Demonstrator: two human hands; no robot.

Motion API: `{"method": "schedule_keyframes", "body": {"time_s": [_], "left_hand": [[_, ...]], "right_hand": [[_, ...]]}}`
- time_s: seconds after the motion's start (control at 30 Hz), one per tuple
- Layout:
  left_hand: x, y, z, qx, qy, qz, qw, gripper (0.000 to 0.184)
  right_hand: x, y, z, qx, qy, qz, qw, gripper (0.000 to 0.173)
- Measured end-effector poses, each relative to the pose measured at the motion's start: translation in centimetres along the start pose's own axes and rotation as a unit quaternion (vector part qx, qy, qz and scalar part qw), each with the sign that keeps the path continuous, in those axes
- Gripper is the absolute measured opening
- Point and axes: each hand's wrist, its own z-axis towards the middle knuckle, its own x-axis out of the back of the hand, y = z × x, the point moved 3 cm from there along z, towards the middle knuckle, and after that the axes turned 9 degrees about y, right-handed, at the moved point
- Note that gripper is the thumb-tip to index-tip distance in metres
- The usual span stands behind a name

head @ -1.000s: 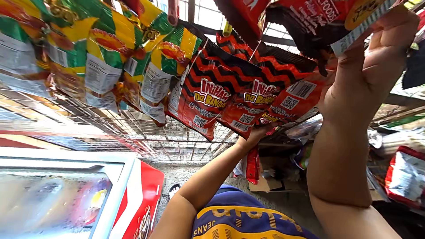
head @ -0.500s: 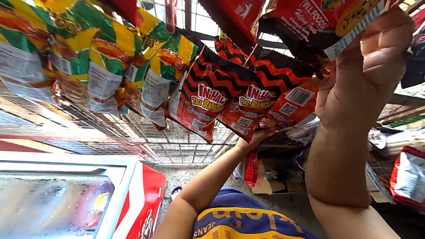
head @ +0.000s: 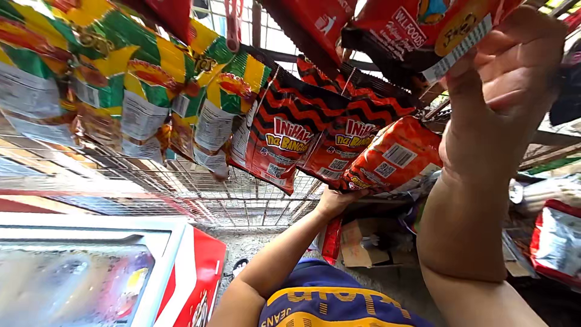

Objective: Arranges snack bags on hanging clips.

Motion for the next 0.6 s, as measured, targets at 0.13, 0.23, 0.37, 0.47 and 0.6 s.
{"method": "schedule_keyframes", "body": {"time_s": [0.13, 0.23, 0.37, 0.47, 0.6], "left_hand": [[0.3, 0.5, 0.2, 0.007, 0.01, 0.055, 0.998, 0.026], [-0.3, 0.5, 0.5, -0.014, 0.016, -0.015, 1.0, 0.019], [-1.0, 2.5, 0.5, -0.021, 0.025, 0.024, 0.999, 0.014], [-0.8, 4.7, -0.7, 0.023, 0.102, 0.232, 0.967, 0.011], [1.8, 3.3, -1.8, 0.177, 0.226, 0.207, 0.935, 0.025]], "right_hand": [[-0.4, 0.3, -0.6, -0.104, -0.037, 0.045, 0.993, 0.048], [-0.1, -0.5, -0.8, -0.135, -0.042, 0.081, 0.987, 0.04], [0.0, -1.5, -1.0, -0.163, -0.053, 0.14, 0.975, 0.032], [-0.4, -1.3, -1.0, -0.145, -0.043, 0.139, 0.979, 0.034], [-1.1, -0.4, -1.0, -0.121, -0.019, 0.093, 0.988, 0.048]]}}
